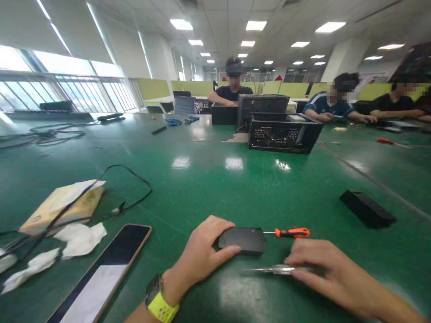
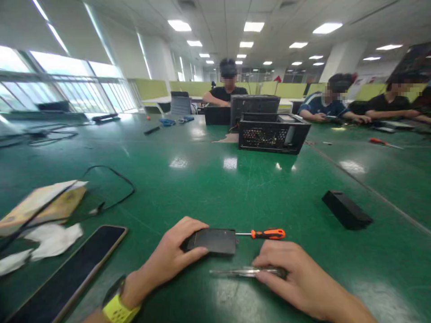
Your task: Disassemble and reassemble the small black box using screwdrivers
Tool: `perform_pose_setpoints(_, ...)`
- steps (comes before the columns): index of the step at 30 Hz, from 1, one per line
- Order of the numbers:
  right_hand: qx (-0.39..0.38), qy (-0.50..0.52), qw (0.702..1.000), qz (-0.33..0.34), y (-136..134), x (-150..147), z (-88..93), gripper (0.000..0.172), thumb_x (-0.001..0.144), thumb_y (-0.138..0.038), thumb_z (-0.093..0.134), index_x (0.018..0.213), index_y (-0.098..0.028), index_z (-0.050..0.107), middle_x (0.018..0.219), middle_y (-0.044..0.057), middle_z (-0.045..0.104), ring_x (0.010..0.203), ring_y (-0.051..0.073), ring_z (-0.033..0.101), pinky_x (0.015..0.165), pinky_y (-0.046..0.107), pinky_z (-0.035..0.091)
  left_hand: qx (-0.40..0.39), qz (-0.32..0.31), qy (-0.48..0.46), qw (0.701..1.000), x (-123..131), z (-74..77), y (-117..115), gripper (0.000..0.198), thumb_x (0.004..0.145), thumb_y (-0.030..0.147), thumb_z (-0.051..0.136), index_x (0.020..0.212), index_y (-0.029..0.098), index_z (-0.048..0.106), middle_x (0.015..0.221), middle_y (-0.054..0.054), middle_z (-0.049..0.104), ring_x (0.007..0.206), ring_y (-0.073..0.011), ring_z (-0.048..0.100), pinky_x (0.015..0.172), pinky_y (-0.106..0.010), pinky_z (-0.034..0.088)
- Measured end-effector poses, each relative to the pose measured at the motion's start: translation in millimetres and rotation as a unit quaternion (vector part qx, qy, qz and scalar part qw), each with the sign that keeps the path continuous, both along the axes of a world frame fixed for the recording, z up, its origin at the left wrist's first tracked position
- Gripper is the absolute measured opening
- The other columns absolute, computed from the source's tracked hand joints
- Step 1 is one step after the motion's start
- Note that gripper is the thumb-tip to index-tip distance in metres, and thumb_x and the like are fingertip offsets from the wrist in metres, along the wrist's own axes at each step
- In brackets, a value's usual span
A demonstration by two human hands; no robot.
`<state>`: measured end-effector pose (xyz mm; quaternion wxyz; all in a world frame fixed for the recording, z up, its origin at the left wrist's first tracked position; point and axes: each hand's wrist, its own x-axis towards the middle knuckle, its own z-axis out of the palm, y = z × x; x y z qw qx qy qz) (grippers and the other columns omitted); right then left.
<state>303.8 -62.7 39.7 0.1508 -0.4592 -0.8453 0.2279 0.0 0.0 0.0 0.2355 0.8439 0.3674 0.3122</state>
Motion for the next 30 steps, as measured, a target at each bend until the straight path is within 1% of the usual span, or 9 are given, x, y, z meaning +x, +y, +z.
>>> perform_pose_setpoints(5, -0.054, -0.015, 0.998, 0.016, 3, 21, 1.3, 0.016, 0.089, -0.03, 0.06, 0.089, -0.027, 0.076, 0.084, 0.003, 0.072, 0.078, 0.019, 0.068, 0.073, 0.03, 0.055, 0.017, 0.013, -0.01, 1.0, 4, -3.5, 1, 0.047, 0.086, 0.059, 0.061, 0.11, 0.018, 0.063, 0.101, -0.009, 0.068, 0.09, -0.0249, 0.06, 0.079, -0.037, 0.046)
perform_pose_setpoints(9, 0.005, -0.026, 0.999, -0.027, 6, 8, -5.7, 0.016, 0.089, -0.035, 0.061, 0.095, -0.025, 0.073, 0.094, 0.005, 0.071, 0.089, 0.022, 0.067, 0.082, 0.036, 0.053, 0.029, 0.015, -0.018, 0.999, 4, -4.7, 2, 0.052, 0.081, 0.062, 0.064, 0.108, 0.018, 0.064, 0.098, -0.008, 0.069, 0.087, -0.0243, 0.06, 0.077, -0.035, 0.046)
perform_pose_setpoints(13, 0.078, -0.022, 0.996, -0.037, 24, -27, 1.5, 0.042, 0.085, -0.046, 0.065, 0.118, -0.02, 0.064, 0.12, 0.011, 0.065, 0.108, 0.026, 0.06, 0.093, 0.041, 0.049, 0.034, 0.018, -0.025, 0.999, 5, -5.1, 3, 0.054, 0.08, 0.063, 0.066, 0.109, 0.018, 0.065, 0.097, -0.008, 0.069, 0.086, -0.0241, 0.061, 0.075, -0.035, 0.047)
perform_pose_setpoints(15, 0.08, -0.036, 0.996, -0.015, 38, -47, 6.7, 0.068, 0.075, -0.054, 0.073, 0.13, -0.017, 0.057, 0.127, 0.014, 0.062, 0.114, 0.029, 0.056, 0.096, 0.044, 0.046, 0.036, 0.019, -0.028, 0.999, 4, -5.7, 4, 0.055, 0.08, 0.063, 0.066, 0.11, 0.017, 0.065, 0.097, -0.008, 0.069, 0.087, -0.0244, 0.061, 0.076, -0.035, 0.047)
perform_pose_setpoints(17, 0.064, -0.06, 0.996, -0.001, 50, -64, 8.9, 0.077, 0.067, -0.056, 0.077, 0.131, -0.016, 0.058, 0.124, 0.014, 0.065, 0.112, 0.031, 0.057, 0.094, 0.044, 0.045, 0.037, 0.021, -0.025, 0.999, 3, -6.4, 5, 0.054, 0.079, 0.062, 0.067, 0.11, 0.017, 0.065, 0.098, -0.009, 0.069, 0.089, -0.0246, 0.061, 0.077, -0.035, 0.048)
perform_pose_setpoints(22, 0.035, -0.079, 0.996, -0.005, 59, -85, 10.1, 0.033, 0.067, -0.037, 0.075, 0.096, -0.022, 0.074, 0.088, 0.004, 0.074, 0.079, 0.023, 0.066, 0.068, 0.031, 0.047, 0.049, 0.025, -0.036, 0.998, -2, -4.2, 4, 0.063, 0.078, 0.067, 0.064, 0.119, 0.019, 0.061, 0.102, -0.009, 0.069, 0.091, -0.0249, 0.062, 0.08, -0.036, 0.049)
perform_pose_setpoints(24, 0.034, -0.074, 0.997, -0.014, 60, -73, 15.7, 0.025, 0.069, -0.035, 0.073, 0.09, -0.022, 0.075, 0.083, 0.001, 0.074, 0.074, 0.02, 0.066, 0.065, 0.027, 0.045, 0.065, 0.042, -0.058, 0.995, -4, -1.6, 3, 0.066, 0.08, 0.068, 0.061, 0.124, 0.019, 0.058, 0.104, -0.01, 0.068, 0.092, -0.0248, 0.061, 0.081, -0.036, 0.049)
perform_pose_setpoints(26, 0.037, -0.069, 0.995, -0.068, 65, -44, 23.3, 0.026, 0.073, -0.04, 0.069, 0.092, -0.024, 0.075, 0.084, 0.0, 0.074, 0.074, 0.018, 0.066, 0.066, 0.026, 0.046, 0.075, 0.068, -0.072, 0.992, -6, 0.8, 2, 0.059, 0.086, 0.064, 0.057, 0.125, 0.019, 0.057, 0.104, -0.009, 0.067, 0.092, -0.0241, 0.061, 0.081, -0.036, 0.049)
perform_pose_setpoints(30, 0.063, -0.091, 0.94, -0.322, 88, 44, 27.9, 0.047, 0.08, -0.056, 0.056, 0.109, -0.022, 0.072, 0.098, 0.006, 0.075, 0.086, 0.025, 0.068, 0.074, 0.031, 0.049, 0.076, 0.084, -0.072, 0.991, -5, 2.7, 2, 0.043, 0.093, 0.052, 0.054, 0.123, 0.02, 0.058, 0.101, -0.008, 0.067, 0.092, -0.0232, 0.061, 0.081, -0.034, 0.049)
